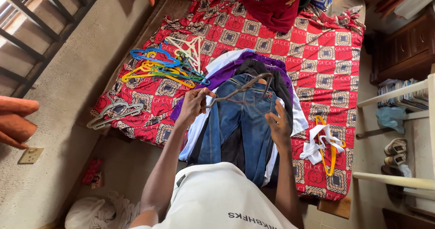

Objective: Picking up clothes from a bed, placing them on hangers, and hanging them in a closet.

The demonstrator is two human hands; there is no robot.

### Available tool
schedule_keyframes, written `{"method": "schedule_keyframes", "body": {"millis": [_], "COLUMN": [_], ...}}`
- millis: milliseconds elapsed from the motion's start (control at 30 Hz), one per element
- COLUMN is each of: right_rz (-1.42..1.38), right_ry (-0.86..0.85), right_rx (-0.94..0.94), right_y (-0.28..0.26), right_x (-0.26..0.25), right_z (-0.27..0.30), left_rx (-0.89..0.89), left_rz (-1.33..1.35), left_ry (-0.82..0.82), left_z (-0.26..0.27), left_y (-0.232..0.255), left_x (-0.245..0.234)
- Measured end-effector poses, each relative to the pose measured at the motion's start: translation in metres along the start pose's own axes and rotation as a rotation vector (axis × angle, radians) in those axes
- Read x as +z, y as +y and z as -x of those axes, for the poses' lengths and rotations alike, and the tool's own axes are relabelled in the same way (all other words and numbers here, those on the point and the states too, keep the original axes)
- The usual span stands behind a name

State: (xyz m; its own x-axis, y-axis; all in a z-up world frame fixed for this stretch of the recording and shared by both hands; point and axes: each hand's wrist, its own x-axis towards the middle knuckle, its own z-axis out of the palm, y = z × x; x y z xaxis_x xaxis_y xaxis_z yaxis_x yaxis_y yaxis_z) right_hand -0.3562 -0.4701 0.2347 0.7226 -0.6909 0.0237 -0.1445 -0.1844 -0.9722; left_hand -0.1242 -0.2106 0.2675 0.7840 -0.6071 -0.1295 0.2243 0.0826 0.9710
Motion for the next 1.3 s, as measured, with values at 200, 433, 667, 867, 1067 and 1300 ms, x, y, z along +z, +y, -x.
{"method": "schedule_keyframes", "body": {"millis": [200,433,667,867,1067,1300], "right_rz": [-0.067,-0.099,0.023,-0.052,0.264,0.353], "right_ry": [-0.212,-0.298,-0.373,-0.393,-0.394,-0.474], "right_rx": [-0.107,0.099,0.228,0.382,0.399,0.319], "right_y": [0.029,0.057,0.085,0.053,0.025,0.063], "right_x": [0.002,0.002,-0.002,0.02,0.036,0.047], "right_z": [-0.003,0.0,-0.003,-0.009,-0.013,-0.015], "left_rx": [-0.067,-0.015,0.075,0.168,0.132,0.14], "left_rz": [0.112,0.089,-0.122,-0.391,-0.41,-0.236], "left_ry": [-0.085,0.023,0.173,0.181,0.187,0.185], "left_z": [0.003,-0.006,-0.009,0.019,0.03,0.028], "left_y": [-0.01,-0.035,-0.053,-0.027,-0.013,-0.025], "left_x": [0.001,-0.005,0.011,0.02,0.02,0.019]}}
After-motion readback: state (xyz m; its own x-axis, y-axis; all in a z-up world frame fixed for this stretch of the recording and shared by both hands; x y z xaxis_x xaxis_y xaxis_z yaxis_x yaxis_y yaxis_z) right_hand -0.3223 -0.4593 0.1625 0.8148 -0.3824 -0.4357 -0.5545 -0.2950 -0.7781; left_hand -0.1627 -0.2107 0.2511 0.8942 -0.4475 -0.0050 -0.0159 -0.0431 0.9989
